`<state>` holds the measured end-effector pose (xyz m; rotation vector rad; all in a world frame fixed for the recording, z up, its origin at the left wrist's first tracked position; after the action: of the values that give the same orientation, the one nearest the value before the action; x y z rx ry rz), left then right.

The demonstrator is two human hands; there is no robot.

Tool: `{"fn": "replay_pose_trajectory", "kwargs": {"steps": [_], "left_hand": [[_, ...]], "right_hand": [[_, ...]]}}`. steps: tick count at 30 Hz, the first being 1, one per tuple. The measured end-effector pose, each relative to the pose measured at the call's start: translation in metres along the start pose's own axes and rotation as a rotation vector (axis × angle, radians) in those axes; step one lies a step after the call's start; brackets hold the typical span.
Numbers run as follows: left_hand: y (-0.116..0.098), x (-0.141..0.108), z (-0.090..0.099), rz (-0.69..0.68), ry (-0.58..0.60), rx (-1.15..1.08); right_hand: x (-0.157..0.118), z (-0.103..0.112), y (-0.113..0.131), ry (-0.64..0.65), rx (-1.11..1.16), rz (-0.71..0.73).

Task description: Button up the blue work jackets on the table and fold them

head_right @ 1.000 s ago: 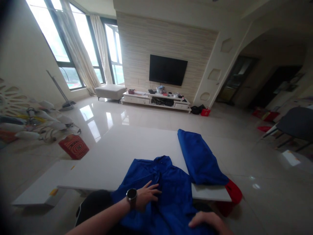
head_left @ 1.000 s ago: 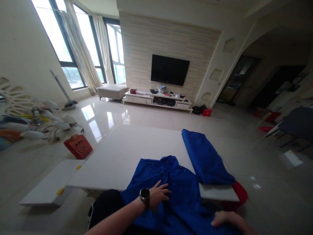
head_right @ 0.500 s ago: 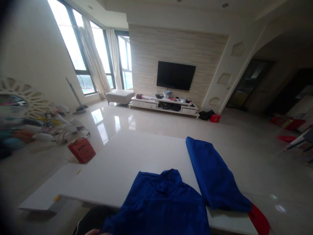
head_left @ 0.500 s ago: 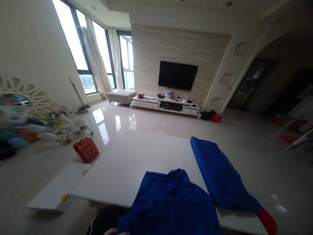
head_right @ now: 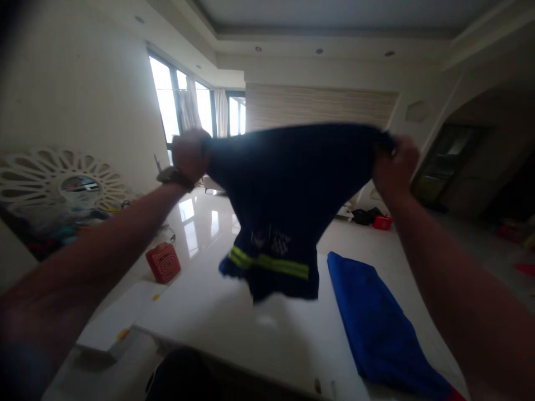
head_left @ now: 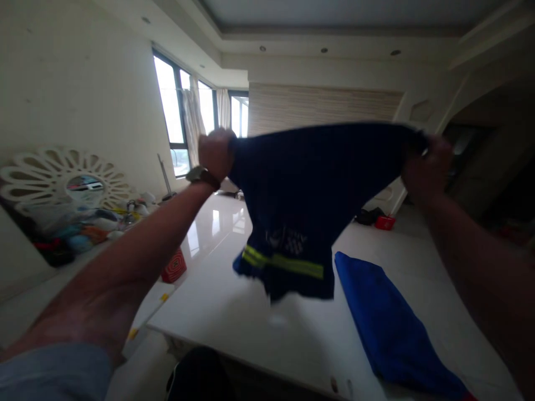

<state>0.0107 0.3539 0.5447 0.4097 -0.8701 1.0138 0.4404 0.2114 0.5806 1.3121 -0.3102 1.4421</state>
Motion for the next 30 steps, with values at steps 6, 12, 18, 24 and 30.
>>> {"fn": "replay_pose_trajectory", "kwargs": {"steps": [6, 12, 18, 24, 30], "left_hand": [[-0.01, 0.018, 0.06, -0.307, -0.244, 0.279], [0.014, -0.1, -0.055, -0.272, 0.07, 0.196], [0.043, -0.313, -0.223, -0.013, 0.724, -0.014], [0.023, -0.5, -0.301, 0.106, 1.105, -0.122], [0.019, -0.539, -0.351, 0.179, 1.183, -0.207]], "right_hand": [[0.026, 0.02, -0.013, -0.177, -0.133, 0.088], [-0.125, -0.076, -0.145, 0.221, 0.09, -0.301], [-0.333, -0.14, -0.222, 0.389, -0.011, -0.587], [-0.547, -0.163, -0.276, 0.715, -0.03, -0.834], [-0.613, -0.187, -0.308, 0.948, -0.246, -0.757]]}}
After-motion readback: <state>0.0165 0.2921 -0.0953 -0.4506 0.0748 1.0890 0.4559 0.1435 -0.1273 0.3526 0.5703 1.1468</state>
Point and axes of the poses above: each hand's wrist, its own x-axis towards the middle knuckle, its own z-axis out of the back of the hand, y = z × x, the point moved 10 cm from there along x, towards the middle knuckle, and after that the axes turned 9 degrees about -z, right-handed, at the moved point
